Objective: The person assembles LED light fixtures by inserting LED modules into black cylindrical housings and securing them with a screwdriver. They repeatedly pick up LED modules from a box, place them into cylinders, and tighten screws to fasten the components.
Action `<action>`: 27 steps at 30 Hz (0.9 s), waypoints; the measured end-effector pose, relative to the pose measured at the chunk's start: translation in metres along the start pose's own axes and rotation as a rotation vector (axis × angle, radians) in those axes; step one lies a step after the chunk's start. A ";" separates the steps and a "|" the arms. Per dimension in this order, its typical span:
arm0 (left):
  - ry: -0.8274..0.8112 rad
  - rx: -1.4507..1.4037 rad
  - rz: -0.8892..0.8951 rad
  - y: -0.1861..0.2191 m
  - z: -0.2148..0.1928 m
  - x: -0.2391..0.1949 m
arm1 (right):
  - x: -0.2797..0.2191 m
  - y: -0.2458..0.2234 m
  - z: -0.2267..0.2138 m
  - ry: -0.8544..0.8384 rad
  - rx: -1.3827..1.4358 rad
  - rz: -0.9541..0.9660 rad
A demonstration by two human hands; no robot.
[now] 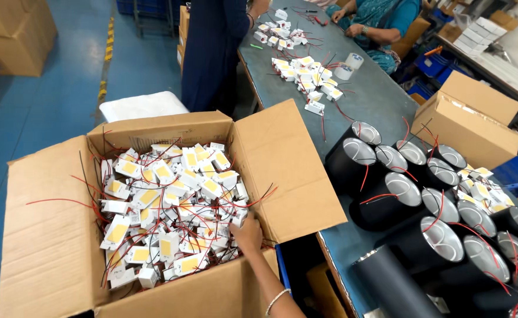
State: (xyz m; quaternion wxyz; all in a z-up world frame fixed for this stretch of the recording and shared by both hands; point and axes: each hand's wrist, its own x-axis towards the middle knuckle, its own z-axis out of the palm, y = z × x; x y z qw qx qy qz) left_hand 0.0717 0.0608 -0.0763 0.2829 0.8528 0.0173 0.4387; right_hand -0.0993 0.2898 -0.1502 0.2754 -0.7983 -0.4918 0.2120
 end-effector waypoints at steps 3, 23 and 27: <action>-0.011 -0.010 0.005 0.001 0.000 -0.009 | -0.006 -0.009 -0.010 0.081 -0.032 -0.004; -0.053 -0.120 -0.172 0.071 -0.003 -0.016 | -0.360 0.143 -0.374 0.412 1.449 0.044; -0.040 -0.198 -0.208 0.080 -0.014 -0.007 | -0.376 0.217 -0.360 0.697 1.168 0.323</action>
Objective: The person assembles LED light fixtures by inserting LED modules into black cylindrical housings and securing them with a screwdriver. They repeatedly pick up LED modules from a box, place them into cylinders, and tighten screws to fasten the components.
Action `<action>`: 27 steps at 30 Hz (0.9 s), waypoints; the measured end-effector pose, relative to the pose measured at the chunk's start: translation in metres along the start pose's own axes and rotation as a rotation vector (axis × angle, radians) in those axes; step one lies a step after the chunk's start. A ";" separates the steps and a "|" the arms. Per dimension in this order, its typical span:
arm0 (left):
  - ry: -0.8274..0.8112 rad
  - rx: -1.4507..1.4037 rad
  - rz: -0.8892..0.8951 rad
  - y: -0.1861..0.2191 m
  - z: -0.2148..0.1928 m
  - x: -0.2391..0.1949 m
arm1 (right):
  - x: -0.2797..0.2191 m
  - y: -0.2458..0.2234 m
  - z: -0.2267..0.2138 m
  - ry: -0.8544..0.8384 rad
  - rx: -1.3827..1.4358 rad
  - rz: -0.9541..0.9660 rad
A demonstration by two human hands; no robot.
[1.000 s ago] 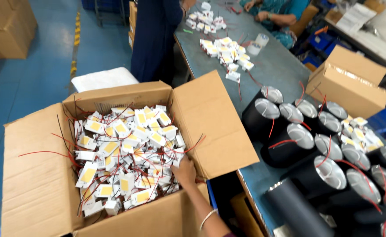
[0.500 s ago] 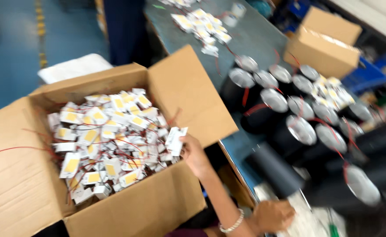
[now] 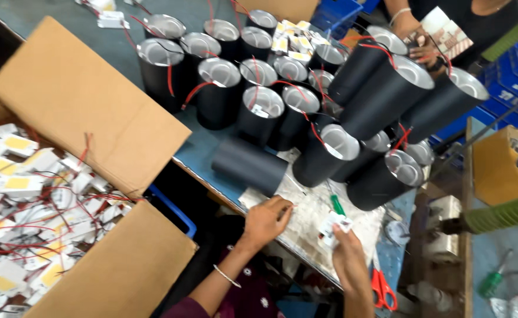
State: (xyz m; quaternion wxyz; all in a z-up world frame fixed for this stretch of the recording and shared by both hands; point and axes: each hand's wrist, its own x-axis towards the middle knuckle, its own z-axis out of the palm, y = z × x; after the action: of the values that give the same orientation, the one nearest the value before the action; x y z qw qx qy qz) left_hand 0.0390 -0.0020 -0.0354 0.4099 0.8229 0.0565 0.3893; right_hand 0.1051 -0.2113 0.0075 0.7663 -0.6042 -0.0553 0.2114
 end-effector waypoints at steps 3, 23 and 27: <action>-0.077 -0.067 -0.099 0.007 -0.005 0.001 | 0.020 0.025 -0.019 0.050 -0.183 -0.037; -0.142 -0.172 -0.055 0.000 -0.013 0.003 | 0.050 0.019 -0.025 0.037 -1.302 -0.805; -0.169 -0.195 -0.073 -0.003 -0.015 0.002 | 0.044 0.013 -0.017 0.252 -1.317 -0.636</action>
State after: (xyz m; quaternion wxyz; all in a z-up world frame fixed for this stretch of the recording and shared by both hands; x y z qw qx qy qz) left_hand 0.0309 0.0100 -0.0309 0.5051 0.8064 0.0137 0.3072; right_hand 0.1469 -0.2076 -0.0171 0.2702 -0.9131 -0.2545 -0.1688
